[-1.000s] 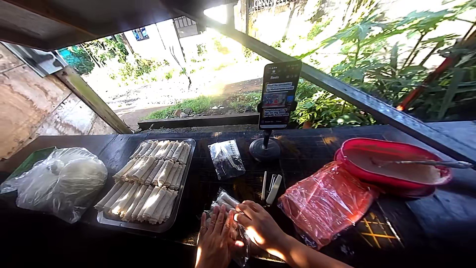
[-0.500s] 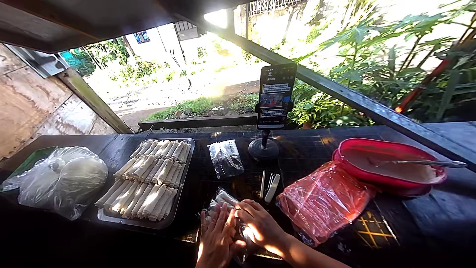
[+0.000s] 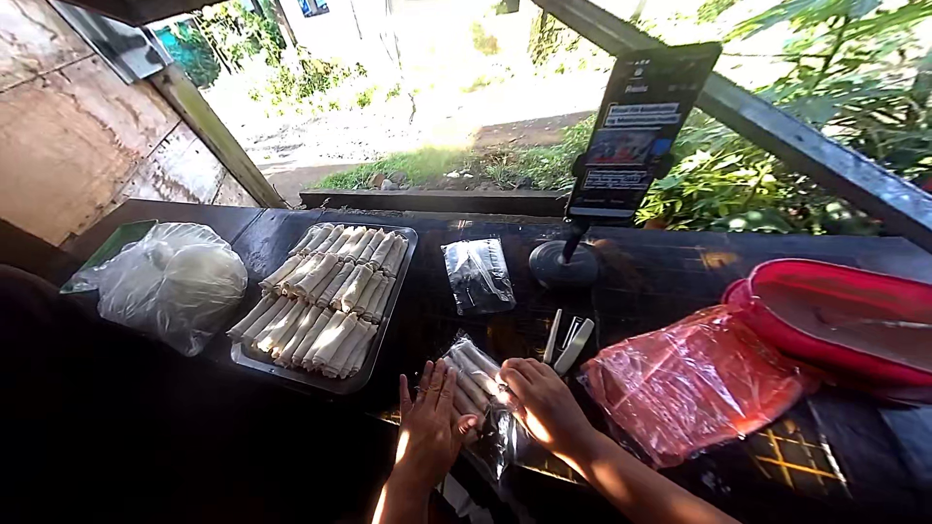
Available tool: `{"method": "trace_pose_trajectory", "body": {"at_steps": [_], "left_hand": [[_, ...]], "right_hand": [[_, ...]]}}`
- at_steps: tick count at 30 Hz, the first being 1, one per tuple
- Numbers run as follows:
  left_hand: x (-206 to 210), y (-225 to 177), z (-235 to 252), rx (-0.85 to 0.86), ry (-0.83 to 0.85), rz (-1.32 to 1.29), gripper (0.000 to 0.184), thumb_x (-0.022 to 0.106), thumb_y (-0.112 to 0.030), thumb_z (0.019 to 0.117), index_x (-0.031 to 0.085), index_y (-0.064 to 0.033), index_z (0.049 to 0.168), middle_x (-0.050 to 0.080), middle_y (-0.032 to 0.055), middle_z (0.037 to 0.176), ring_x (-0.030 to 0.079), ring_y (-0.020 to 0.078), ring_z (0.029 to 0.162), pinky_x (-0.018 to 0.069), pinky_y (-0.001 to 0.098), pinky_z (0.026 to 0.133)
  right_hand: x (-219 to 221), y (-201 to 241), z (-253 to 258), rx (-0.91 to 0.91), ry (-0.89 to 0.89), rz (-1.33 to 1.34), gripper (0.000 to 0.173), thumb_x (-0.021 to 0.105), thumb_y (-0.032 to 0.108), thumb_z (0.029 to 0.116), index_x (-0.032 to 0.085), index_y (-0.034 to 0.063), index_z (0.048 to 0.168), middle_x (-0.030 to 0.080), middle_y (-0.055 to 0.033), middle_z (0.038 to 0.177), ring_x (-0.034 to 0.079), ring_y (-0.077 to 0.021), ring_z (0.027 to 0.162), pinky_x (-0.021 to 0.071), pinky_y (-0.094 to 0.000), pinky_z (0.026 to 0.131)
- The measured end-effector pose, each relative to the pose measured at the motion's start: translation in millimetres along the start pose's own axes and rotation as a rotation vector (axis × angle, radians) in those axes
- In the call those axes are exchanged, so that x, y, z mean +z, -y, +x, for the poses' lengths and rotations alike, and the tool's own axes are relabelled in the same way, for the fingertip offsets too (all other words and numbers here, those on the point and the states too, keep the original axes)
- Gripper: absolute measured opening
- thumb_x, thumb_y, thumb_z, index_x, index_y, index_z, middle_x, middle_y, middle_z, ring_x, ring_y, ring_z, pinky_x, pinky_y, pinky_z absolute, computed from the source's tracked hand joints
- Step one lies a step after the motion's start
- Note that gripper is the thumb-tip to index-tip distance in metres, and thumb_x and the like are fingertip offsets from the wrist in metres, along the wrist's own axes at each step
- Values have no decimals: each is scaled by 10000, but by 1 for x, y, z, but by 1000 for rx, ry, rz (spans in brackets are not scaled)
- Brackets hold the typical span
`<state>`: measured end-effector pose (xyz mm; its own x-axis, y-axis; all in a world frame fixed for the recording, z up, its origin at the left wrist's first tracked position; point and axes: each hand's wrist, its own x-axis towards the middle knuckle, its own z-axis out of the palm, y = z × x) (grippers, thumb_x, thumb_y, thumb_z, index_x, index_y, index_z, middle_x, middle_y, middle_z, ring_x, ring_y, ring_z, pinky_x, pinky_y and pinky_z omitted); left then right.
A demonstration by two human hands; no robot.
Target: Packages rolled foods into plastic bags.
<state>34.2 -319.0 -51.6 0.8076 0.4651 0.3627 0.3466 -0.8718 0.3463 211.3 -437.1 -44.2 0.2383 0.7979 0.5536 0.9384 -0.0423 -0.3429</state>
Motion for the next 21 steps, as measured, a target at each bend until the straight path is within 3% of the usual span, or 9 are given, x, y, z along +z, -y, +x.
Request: {"method": "trace_pose_trajectory", "body": {"at_steps": [4, 7, 9, 13, 17, 21], "left_hand": [[-9, -10, 9, -12, -8, 64, 822, 290, -625, 1006, 586, 23, 1415, 539, 202, 1502, 477, 415, 1422, 245, 747, 1122], [-3, -21, 18, 71, -26, 72, 862, 240, -679, 1002, 625, -11, 1387, 561, 181, 1489, 493, 384, 1418, 264, 717, 1139], [3, -26, 24, 141, 10, 77, 885, 200, -701, 999, 620, -36, 1405, 554, 165, 1501, 487, 367, 1427, 259, 695, 1157], [11, -30, 34, 178, 115, 93, 933, 175, -752, 968, 585, -68, 1452, 514, 158, 1539, 461, 369, 1446, 237, 684, 1174], [20, -26, 35, 214, 77, 133, 969, 138, -775, 956, 599, -72, 1439, 551, 161, 1505, 498, 349, 1421, 279, 651, 1174], [23, -22, 34, 254, 42, 165, 945, 157, -759, 970, 606, -65, 1428, 569, 170, 1483, 513, 351, 1407, 319, 596, 1174]], "right_hand": [[-9, 1, 1, 10, 77, 17, 295, 773, -6, 694, 725, -15, 986, 731, -191, 1060, 724, -375, 936, 589, -492, 750], [-19, 2, -3, 75, 97, 28, 461, 764, -136, 582, 713, -32, 1028, 725, -203, 1071, 720, -388, 956, 590, -510, 788], [-21, 2, -8, 114, 79, 6, 391, 725, -106, 611, 707, -31, 994, 722, -190, 992, 722, -370, 894, 592, -493, 754], [-15, -2, -17, 99, 15, -48, 102, 645, 27, 758, 686, 9, 850, 702, -136, 840, 712, -314, 780, 584, -433, 673], [-9, -8, -21, 63, -28, -79, 99, 591, 87, 818, 686, 62, 817, 704, -82, 823, 703, -266, 776, 579, -389, 680], [-9, -7, -21, 44, -16, -84, 66, 635, 86, 769, 681, 70, 814, 694, -75, 806, 696, -272, 768, 566, -391, 653]]}}
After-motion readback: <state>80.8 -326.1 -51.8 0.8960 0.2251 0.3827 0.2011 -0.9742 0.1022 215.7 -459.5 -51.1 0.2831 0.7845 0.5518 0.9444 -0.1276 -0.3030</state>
